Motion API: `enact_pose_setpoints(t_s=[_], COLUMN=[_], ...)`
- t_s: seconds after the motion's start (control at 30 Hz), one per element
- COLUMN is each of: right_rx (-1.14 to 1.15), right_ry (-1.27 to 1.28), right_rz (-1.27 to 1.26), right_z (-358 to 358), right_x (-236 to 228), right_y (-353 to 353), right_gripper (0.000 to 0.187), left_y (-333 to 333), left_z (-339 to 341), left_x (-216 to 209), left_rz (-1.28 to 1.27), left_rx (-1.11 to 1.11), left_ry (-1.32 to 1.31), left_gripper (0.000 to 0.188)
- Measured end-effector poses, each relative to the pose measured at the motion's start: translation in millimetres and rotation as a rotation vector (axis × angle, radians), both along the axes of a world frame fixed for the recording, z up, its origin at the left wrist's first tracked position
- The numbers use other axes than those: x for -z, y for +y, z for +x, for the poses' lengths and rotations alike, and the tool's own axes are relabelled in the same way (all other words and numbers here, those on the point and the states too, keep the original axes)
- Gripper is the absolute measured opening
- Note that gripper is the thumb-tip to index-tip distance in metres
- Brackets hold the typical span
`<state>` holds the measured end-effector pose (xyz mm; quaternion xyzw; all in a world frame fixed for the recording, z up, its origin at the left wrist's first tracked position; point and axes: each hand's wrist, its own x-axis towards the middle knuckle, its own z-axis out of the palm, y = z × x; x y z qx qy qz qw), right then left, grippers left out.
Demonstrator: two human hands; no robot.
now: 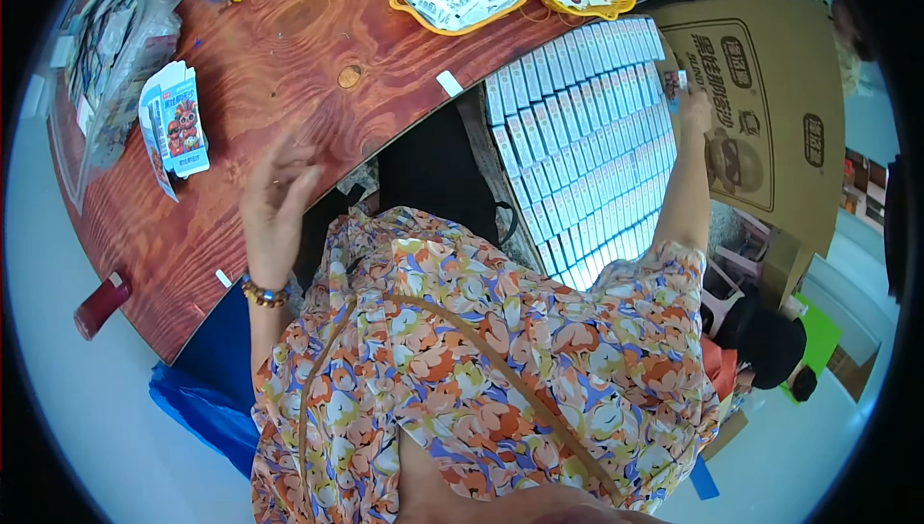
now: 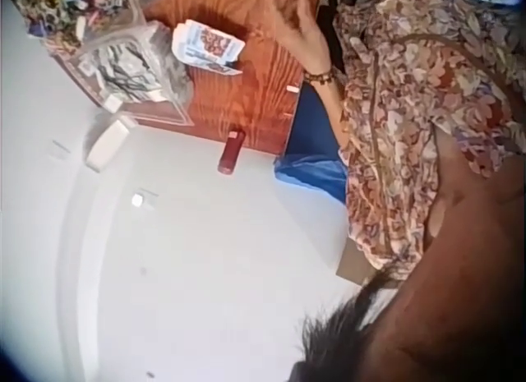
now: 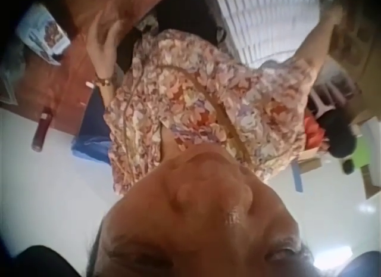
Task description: Packaging small toy figures and items into individual paper packets at a workstation.
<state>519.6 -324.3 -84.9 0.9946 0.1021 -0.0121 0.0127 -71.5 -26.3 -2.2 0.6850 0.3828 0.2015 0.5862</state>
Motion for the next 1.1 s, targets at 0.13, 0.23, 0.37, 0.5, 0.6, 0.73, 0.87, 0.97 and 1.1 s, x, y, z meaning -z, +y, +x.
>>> enact_pose_setpoints(t_s=[0.13,0.23,0.37,0.5,0.6,0.73,0.87,0.97,1.1], right_rx=[-0.102,-0.135,-0.496,-0.616,-0.173,-0.264,-0.439,-0.477,-0.590], right_ry=[0.216,0.244,0.410,0.217,0.334,0.227,0.045,0.015,0.178], right_rz=[-0.054,-0.095,0.326,0.204,0.094,0.449,0.662,0.833,1.122], right_z=[53.4,45.0,26.6,73.6,46.7,61.6,29.7,-33.2,-114.2], right_x=[63.8,89.7,94.4,99.2,95.0,77.6,15.5,-54.8,-108.5], right_y=[-7.2,20.9,35.8,-36.4,-14.4,-21.7,16.4,86.0,165.6], right_gripper=[0.046,0.047,0.041,0.049,0.065,0.061,0.054,0.048,0.043], left_y=[14.3,12.1,26.1,100.3,113.0,114.8,112.8,110.9,134.2], left_z=[-25.4,-55.6,-85.8,-77.4,-82.2,-60.4,-63.3,-67.7,-91.2], left_x=[-10.5,-15.5,-8.8,24.8,10.8,26.0,35.4,39.2,51.3], left_rz=[-0.014,0.099,0.415,0.808,0.968,0.974,0.899,0.827,0.859], left_rx=[-0.175,-0.287,-0.580,-0.633,-0.612,-0.600,-0.612,-0.613,-0.751], left_ry=[0.040,0.136,0.275,0.295,0.606,0.831,0.761,0.640,0.568], left_gripper=[0.048,0.044,0.041,0.050,0.076,0.104,0.103,0.102,0.100])
